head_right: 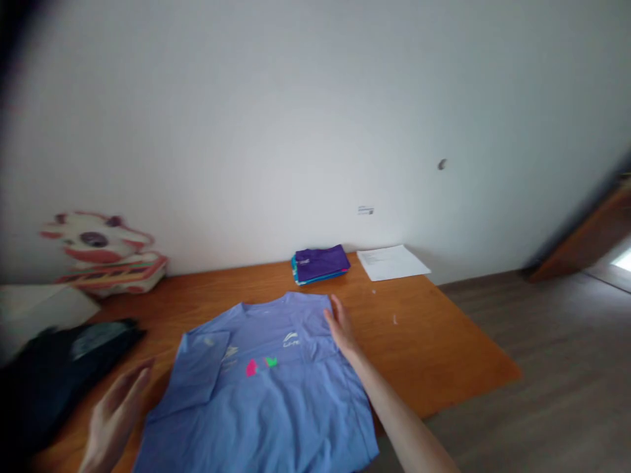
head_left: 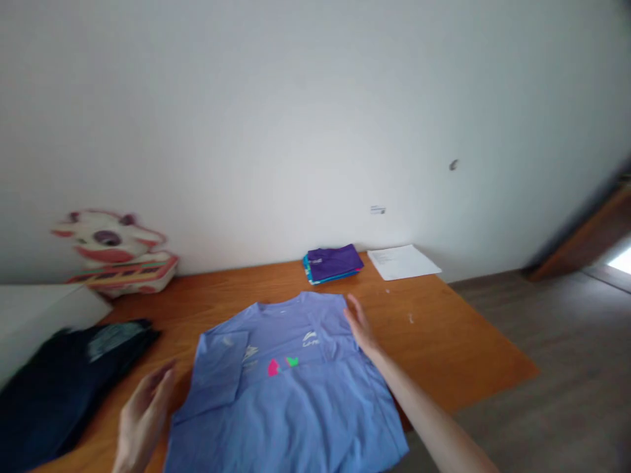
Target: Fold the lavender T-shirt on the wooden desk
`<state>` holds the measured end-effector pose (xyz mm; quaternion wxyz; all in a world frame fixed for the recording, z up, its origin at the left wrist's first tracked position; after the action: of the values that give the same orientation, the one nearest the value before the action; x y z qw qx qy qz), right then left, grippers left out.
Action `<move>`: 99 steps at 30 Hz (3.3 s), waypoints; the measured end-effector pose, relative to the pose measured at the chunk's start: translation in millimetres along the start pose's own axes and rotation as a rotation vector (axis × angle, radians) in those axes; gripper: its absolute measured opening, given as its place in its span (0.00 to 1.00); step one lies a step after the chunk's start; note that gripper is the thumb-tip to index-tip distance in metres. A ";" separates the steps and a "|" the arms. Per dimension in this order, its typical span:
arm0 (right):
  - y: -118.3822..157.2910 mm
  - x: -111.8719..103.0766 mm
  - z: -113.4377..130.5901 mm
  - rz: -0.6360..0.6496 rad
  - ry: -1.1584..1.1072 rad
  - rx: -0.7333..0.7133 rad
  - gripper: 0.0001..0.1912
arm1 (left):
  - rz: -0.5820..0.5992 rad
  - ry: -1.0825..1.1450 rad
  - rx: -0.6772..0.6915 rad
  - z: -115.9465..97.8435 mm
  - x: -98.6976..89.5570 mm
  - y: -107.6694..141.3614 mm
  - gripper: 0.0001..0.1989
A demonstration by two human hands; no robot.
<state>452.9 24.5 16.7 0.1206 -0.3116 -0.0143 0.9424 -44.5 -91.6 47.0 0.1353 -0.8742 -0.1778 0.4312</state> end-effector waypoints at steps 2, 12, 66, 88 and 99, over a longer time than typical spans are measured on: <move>2.5 -14.4 -15.0 0.035 -0.046 0.010 0.40 | 0.018 0.077 -0.101 24.7 -2.8 31.6 0.24; 83.6 -79.0 -68.3 0.194 0.368 -0.052 0.20 | 0.300 -0.177 -0.152 23.2 -4.6 80.5 0.22; 161.7 -67.6 -86.0 -0.078 0.256 0.033 0.25 | 0.094 -0.077 -0.035 12.1 -25.1 132.8 0.14; 187.8 -71.6 -76.1 0.008 -0.437 0.321 0.31 | 0.015 0.141 -0.238 6.3 -31.5 169.0 0.13; 189.8 -89.8 -80.9 0.126 0.215 -0.067 0.20 | 0.132 0.212 -0.014 4.8 -24.7 214.7 0.19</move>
<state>529.0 -184.9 -15.4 0.0512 -0.4152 -0.0132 0.9082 -20.6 -295.0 -22.1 0.1187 -0.9256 -0.1076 0.3430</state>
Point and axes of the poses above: each hand's wrist, its own y-axis away from the middle knuckle, its own x-axis out of the palm, z = x × y, the point moved 1 cm from there along -y, towards the middle knuckle, and after that the axes turned 12 degrees about x, right-handed, at the moved point
